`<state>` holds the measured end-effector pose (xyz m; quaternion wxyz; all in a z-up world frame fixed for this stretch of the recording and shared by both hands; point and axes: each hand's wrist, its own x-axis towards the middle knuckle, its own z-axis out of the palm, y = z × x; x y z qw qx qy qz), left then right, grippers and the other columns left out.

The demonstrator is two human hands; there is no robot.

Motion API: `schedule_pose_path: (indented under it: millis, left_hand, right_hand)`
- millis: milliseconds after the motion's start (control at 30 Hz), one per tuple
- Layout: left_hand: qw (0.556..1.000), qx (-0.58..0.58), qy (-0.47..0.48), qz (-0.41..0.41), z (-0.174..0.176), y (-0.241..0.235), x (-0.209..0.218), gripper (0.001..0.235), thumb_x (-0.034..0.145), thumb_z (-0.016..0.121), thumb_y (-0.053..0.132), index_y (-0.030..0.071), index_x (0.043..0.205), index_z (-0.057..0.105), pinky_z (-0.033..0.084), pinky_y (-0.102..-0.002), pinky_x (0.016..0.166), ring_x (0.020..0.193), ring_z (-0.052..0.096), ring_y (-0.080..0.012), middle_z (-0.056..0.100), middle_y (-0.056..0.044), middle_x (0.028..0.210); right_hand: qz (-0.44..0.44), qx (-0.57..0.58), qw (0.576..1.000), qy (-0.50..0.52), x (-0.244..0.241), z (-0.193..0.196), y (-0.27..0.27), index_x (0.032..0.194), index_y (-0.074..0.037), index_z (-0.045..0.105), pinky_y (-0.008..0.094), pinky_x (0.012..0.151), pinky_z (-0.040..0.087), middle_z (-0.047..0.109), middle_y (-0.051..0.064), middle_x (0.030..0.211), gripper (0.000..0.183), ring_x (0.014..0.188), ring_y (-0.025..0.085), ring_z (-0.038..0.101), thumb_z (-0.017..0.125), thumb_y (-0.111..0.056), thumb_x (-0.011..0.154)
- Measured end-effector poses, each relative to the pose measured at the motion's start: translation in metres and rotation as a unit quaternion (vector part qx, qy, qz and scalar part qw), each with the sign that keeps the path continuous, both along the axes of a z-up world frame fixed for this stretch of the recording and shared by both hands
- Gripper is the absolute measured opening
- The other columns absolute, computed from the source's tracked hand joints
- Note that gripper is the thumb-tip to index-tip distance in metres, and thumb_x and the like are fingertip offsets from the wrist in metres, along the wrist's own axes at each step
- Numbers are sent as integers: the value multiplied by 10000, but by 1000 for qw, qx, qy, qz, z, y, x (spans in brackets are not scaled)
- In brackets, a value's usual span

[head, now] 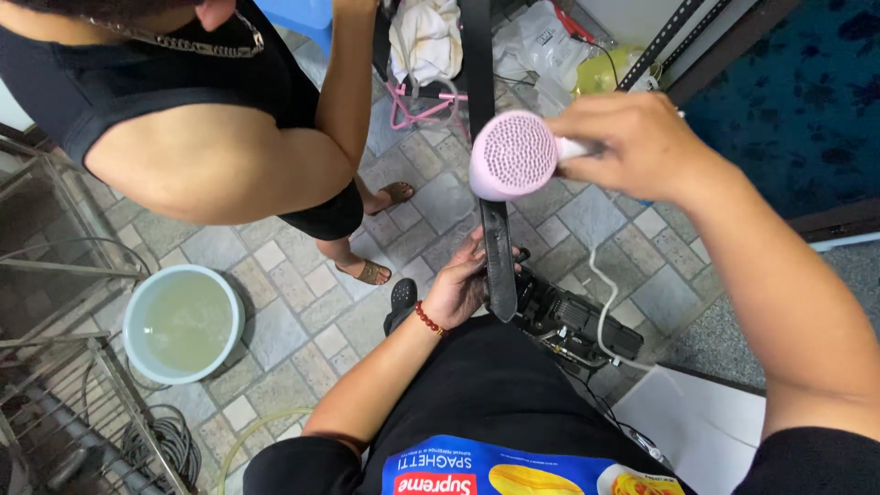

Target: Dyeing and drying a leather belt at a shoe repair store.

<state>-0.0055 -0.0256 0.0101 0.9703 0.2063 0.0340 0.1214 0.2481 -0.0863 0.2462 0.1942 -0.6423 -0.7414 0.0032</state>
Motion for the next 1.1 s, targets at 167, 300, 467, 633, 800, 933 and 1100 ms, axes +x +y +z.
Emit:
schedule_pose_path:
  millis: [167, 300, 467, 633, 800, 933, 1100]
  left_hand:
    - [1000, -12, 3, -6, -6, -1, -3, 670, 1063, 558, 181, 135, 1648, 237, 537, -453, 1043, 1205, 639, -315, 591, -196, 1382]
    - [1000, -8, 7, -13, -5, -3, -4, 659, 1063, 552, 188, 160, 1649, 252, 546, -455, 1030, 1199, 638, -318, 582, -191, 1389]
    - [1000, -5, 19, -21, -8, 0, -4, 638, 1064, 546, 179, 159, 1638, 268, 546, -450, 1021, 1209, 634, -313, 578, -187, 1403]
    - [999, -1, 25, -27, -8, 2, -4, 634, 1070, 531, 173, 153, 1647, 268, 546, -439, 1043, 1220, 637, -303, 581, -189, 1407]
    - [999, 9, 29, -21, -10, 3, -5, 636, 1071, 522, 171, 150, 1647, 253, 545, -452, 1027, 1205, 637, -302, 582, -193, 1390]
    - [999, 8, 24, -21, -14, 5, -4, 641, 1060, 525, 166, 158, 1640, 253, 538, -460, 1034, 1206, 641, -306, 582, -186, 1398]
    - [997, -49, 67, -8, -22, 1, -6, 660, 1050, 541, 137, 159, 1652, 272, 491, -437, 1106, 1297, 611, -247, 559, -106, 1459]
  right_hand:
    - [-28, 71, 997, -24, -6, 2, -5, 1271, -80, 741, 384, 742, 559, 713, 112, 1028, 386, 846, 276, 689, 797, -183, 903]
    - [-32, 98, 993, -60, -8, -3, -10, 1259, -79, 731, 394, 786, 560, 717, 111, 1052, 398, 913, 300, 702, 824, -178, 886]
    - [-70, 169, 981, -70, -11, 13, -9, 1273, -52, 704, 364, 861, 568, 708, 114, 1098, 361, 969, 278, 702, 773, -105, 922]
    - [-69, 170, 979, -87, -14, 11, -14, 1191, -23, 710, 391, 807, 559, 698, 132, 1005, 340, 945, 309, 692, 798, -122, 877]
    - [-54, 111, 991, -53, -24, -14, -28, 1223, -92, 741, 405, 810, 557, 721, 107, 1038, 317, 927, 286, 703, 791, -180, 923]
    - [-34, 106, 993, -33, -46, -19, -54, 1216, -79, 739, 404, 788, 537, 732, 105, 1021, 370, 906, 287, 703, 780, -164, 859]
    - [15, 79, 997, 21, -78, -14, -95, 1134, -93, 752, 384, 696, 499, 731, 63, 934, 356, 785, 230, 667, 802, -111, 782]
